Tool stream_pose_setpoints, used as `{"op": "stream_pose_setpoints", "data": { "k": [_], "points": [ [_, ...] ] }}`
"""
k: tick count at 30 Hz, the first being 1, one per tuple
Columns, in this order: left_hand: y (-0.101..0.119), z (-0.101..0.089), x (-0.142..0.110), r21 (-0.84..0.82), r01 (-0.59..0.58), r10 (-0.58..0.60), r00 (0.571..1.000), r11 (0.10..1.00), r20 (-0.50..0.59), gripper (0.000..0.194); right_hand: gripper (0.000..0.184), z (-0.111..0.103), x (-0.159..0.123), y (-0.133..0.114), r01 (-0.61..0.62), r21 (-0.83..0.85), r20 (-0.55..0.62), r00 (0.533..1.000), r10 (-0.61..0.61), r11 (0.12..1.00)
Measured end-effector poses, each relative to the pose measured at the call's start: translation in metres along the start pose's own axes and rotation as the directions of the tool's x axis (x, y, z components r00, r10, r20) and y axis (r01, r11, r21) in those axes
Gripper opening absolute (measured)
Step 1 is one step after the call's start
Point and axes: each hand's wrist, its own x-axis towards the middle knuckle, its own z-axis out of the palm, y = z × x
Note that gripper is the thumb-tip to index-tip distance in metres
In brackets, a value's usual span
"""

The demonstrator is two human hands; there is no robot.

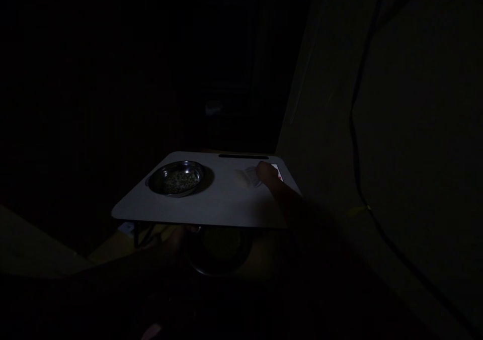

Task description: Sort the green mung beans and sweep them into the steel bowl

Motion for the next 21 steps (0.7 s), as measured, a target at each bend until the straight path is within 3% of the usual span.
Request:
{"op": "stream_pose_setpoints", "data": {
  "k": [8, 14, 21],
  "points": [
    [-0.001, -0.001, -0.002, 0.008, -0.013, 0.013, 1.000, 1.000, -0.028, 0.005, 0.028, 0.011, -0.003, -0.012, 0.127, 0.055, 0.012, 0.992, -0.128, 0.990],
    [-0.003, -0.002, 0.000, -0.012, -0.020, 0.020, 0.999, 1.000, -0.044, 0.004, 0.025, 0.022, -0.001, -0.015, 0.321, 0.159, 0.104, 0.935, -0.339, 0.934],
    [-0.004, -0.003, 0.006, -0.013, 0.034, -0.034, 0.999, 0.999, -0.007, 0.003, 0.021, 0.026, 0.007, -0.015, 0.343, 0.134, 0.087, 0.930, -0.356, 0.930]
  ]
}}
